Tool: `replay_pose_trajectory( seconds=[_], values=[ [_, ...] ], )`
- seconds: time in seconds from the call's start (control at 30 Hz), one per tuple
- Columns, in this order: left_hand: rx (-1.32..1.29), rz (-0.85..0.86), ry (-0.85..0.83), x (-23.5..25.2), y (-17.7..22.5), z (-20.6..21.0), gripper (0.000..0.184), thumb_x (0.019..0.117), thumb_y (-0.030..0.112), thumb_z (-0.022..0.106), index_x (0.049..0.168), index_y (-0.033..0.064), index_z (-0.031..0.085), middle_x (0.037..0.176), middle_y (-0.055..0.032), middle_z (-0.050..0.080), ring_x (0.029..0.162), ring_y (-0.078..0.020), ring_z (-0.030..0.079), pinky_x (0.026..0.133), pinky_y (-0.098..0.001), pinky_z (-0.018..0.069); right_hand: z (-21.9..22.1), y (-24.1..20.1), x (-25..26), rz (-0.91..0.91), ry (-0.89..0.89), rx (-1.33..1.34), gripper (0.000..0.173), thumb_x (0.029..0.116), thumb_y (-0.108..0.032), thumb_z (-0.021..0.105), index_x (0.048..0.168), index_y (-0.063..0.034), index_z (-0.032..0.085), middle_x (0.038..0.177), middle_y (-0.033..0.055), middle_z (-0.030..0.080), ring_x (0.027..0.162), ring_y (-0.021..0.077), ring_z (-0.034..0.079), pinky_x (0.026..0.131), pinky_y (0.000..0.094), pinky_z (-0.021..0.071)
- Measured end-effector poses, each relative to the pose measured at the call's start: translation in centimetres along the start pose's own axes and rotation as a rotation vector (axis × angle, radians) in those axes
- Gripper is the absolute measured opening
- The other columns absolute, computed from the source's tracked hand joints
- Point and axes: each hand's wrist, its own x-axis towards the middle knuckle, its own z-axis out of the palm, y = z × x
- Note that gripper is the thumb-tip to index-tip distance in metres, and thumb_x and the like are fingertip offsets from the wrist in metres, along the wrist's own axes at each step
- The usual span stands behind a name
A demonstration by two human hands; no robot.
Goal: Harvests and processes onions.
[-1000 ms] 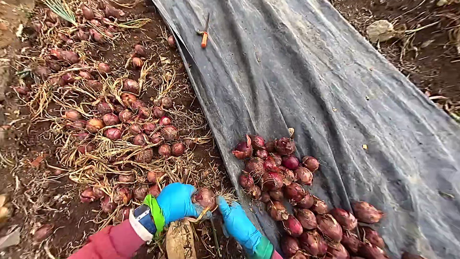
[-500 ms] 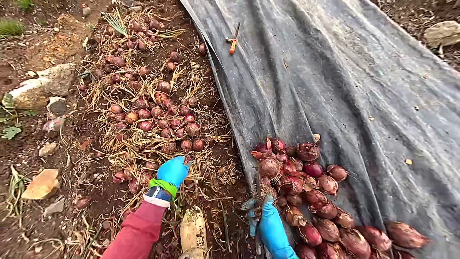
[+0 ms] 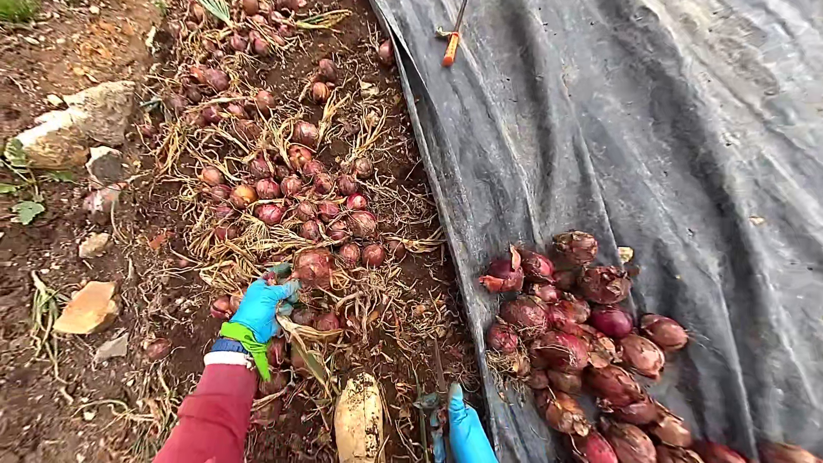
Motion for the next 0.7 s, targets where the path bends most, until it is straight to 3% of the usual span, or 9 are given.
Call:
replay_pose_trajectory(
  seconds=[0.07,0.13,0.23,0.3,0.37,0.43,0.5,0.57,0.7],
  values=[
    [0.183,-0.078,-0.024,-0.3,-0.9,-0.6,0.025,0.1032,0.025,0.064,0.123,0.0103,0.062,0.071,-0.0051,0.056,0.049,-0.0121,0.044,0.044,-0.0269,0.0375,0.2,0.0,-0.1,0.034,0.008,0.007,0.083,0.1066,-0.06,0.007,0.101,-0.0024,0.066,0.062,0.011,0.062,0.048,0.023,0.061,0.047,0.0409,0.0567],
    [0.363,-0.017,-0.013,-1.7,-1.9,0.0,0.03,0.1058,0.036,0.06,0.113,0.0086,0.07,0.068,-0.0062,0.057,0.049,-0.015,0.046,0.046,-0.0312,0.042,0.5,0.1,-0.3,0.038,0.004,0.037,0.082,0.1071,-0.059,0.007,0.101,-0.0025,0.066,0.064,0.0106,0.062,0.051,0.0234,0.061,0.05,0.0426,0.0571],
    [0.604,0.286,-0.073,-5.5,-1.5,0.5,0.026,0.105,0.033,0.061,0.106,0.0109,0.074,0.075,-0.0054,0.065,0.058,-0.017,0.057,0.058,-0.0397,0.0529,1.4,0.9,-0.7,0.055,-0.105,0.078,0.086,0.1056,-0.061,0.003,0.107,-0.0023,0.066,0.065,0.0118,0.062,0.049,0.0235,0.06,0.047,0.0415,0.0557],
    [0.738,0.521,-0.18,-8.3,-0.7,1.4,0.028,0.0997,0.037,0.062,0.107,0.012,0.073,0.084,-0.0031,0.07,0.074,-0.0141,0.068,0.072,-0.0427,0.0591,2.0,0.0,-1.1,-0.009,-0.243,0.062,0.087,0.1027,-0.068,0.008,0.113,-0.0027,0.064,0.068,0.0108,0.064,0.05,0.0217,0.06,0.047,0.0386,0.0562],
    [0.914,0.654,-0.318,-10.5,0.7,2.5,0.027,0.0958,0.034,0.066,0.109,0.0118,0.074,0.092,-0.0044,0.075,0.088,-0.0166,0.073,0.083,-0.0474,0.0606,2.8,-2.4,-1.3,-0.187,-0.361,0.082,0.089,0.0943,-0.082,0.026,0.112,-0.0043,0.067,0.071,0.008,0.065,0.05,0.0197,0.061,0.047,0.0367,0.057],
    [1.208,0.679,-0.531,-12.7,1.9,3.5,0.026,0.0966,0.033,0.068,0.111,0.013,0.075,0.101,-0.0083,0.076,0.098,-0.0251,0.073,0.089,-0.0547,0.0578,3.6,-5.2,-2.1,-0.368,-0.391,0.12,0.09,0.0834,-0.09,0.041,0.104,-0.0059,0.068,0.07,0.0057,0.066,0.049,0.0189,0.061,0.046,0.0365,0.0573],
    [1.488,0.665,-0.769,-14.3,2.3,4.5,0.026,0.098,0.03,0.065,0.115,0.0132,0.074,0.109,-0.012,0.075,0.104,-0.0327,0.072,0.089,-0.0598,0.0554,3.8,-7.4,-2.6,-0.494,-0.342,0.073,0.091,0.0833,-0.091,0.036,0.1,-0.0069,0.065,0.072,0.0051,0.066,0.051,0.0179,0.062,0.048,0.0364,0.0578],
    [1.588,0.696,-0.903,-14.2,2.6,4.4,0.021,0.0971,0.028,0.065,0.109,0.013,0.074,0.105,-0.0127,0.075,0.098,-0.0347,0.072,0.083,-0.0613,0.0555,3.3,-8.4,-2.6,-0.499,-0.295,-0.068,0.093,0.0855,-0.091,0.026,0.099,-0.0086,0.066,0.072,0.0033,0.067,0.053,0.016,0.064,0.049,0.0351,0.0583],
    [1.46,0.819,-0.805,-11.3,3.0,3.6,0.021,0.0911,0.023,0.07,0.109,0.0169,0.079,0.105,-0.0081,0.078,0.099,-0.0291,0.075,0.085,-0.0585,0.0583,2.1,-8.6,-1.6,-0.33,-0.348,-0.076,0.082,0.0939,-0.083,0.028,0.097,-0.0101,0.067,0.064,0.0041,0.062,0.046,0.0163,0.057,0.043,0.0339,0.0518]
  ],
)
